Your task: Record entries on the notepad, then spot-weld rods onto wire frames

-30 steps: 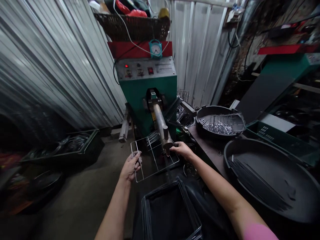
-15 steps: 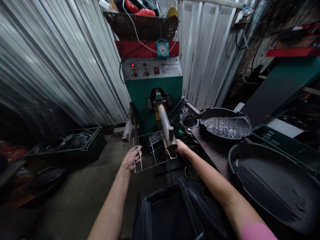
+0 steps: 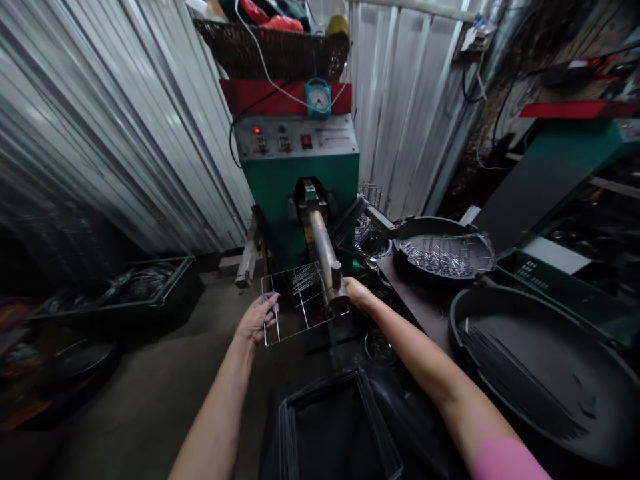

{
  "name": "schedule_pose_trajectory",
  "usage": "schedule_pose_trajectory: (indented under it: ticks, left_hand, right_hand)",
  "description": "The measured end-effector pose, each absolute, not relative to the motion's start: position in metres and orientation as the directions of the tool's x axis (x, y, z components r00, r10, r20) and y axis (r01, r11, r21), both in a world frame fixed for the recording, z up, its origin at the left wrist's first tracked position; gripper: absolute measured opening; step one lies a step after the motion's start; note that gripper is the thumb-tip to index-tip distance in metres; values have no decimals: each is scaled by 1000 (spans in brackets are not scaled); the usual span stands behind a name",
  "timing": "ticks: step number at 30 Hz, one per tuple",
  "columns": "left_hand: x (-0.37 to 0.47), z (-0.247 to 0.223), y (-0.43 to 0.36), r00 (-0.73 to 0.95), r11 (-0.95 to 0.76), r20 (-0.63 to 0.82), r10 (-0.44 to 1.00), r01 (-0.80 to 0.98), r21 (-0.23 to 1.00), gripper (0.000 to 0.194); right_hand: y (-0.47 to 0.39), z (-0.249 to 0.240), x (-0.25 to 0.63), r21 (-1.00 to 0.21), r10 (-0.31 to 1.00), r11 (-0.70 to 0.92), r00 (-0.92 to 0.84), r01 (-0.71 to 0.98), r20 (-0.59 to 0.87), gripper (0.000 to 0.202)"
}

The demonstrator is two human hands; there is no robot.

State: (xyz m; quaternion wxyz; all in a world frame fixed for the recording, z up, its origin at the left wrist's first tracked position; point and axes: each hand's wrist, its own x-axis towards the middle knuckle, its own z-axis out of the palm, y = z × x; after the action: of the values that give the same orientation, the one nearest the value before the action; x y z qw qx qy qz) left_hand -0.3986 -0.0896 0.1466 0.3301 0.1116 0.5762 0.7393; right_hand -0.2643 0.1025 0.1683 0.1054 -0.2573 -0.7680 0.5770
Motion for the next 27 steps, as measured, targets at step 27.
schedule_pose_trajectory:
  ticks: [27]
  left_hand:
    - [-301,27,-168,-765,312,-273,583,-100,945,50]
  right_hand:
    - [77,-5,-78,-730,677,-679,-455,-83,-578,19]
